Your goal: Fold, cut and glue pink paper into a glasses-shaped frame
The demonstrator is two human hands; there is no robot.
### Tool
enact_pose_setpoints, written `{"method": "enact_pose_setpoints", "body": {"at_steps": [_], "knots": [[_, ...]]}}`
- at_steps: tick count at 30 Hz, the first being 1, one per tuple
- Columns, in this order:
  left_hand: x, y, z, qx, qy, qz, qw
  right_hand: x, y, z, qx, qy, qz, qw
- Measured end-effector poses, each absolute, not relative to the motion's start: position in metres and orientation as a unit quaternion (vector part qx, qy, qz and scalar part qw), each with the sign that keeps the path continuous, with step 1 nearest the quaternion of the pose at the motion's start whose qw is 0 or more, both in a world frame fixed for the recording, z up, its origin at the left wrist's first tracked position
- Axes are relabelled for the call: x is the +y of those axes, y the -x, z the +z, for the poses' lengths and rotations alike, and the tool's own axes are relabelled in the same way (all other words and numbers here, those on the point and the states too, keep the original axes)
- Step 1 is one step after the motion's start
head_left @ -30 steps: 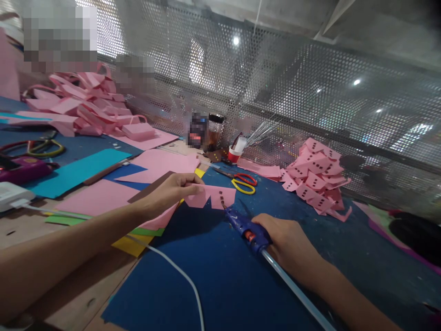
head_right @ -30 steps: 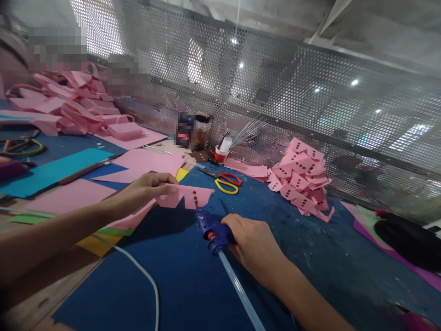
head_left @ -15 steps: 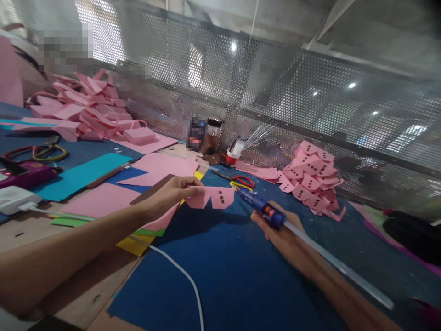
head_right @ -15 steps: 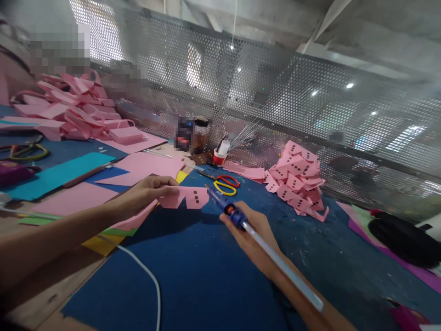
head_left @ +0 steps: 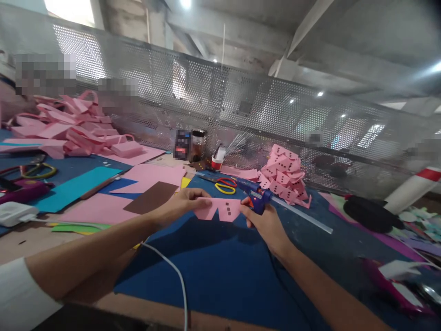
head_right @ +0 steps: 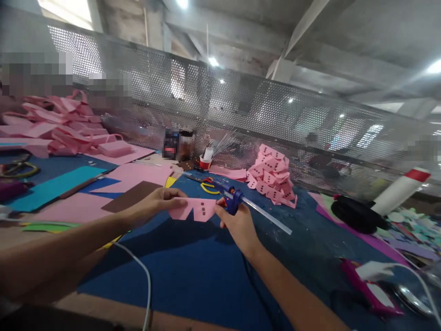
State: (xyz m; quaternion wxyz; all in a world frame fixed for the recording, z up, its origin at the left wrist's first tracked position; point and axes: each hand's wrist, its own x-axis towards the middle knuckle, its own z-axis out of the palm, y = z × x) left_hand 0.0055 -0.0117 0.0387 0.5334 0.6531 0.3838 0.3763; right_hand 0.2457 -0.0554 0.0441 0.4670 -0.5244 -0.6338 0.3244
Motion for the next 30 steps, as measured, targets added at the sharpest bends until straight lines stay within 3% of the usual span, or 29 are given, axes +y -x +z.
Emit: {"method": "enact_pose_setpoints", "body": {"at_steps": [20, 30], "knots": [[-0.012, -0.001, 0.03, 0.422, -0.697, 0.412, 0.408, -0.053, -0.269, 0.03, -0.613, 0.556, 0.255, 0.5], [-0.006, -0.001, 0.02, 0.36, -0.677, 0.396, 0.505, -0.053, -0.267, 0.029, -0.619, 0.565, 0.244, 0.487]]}}
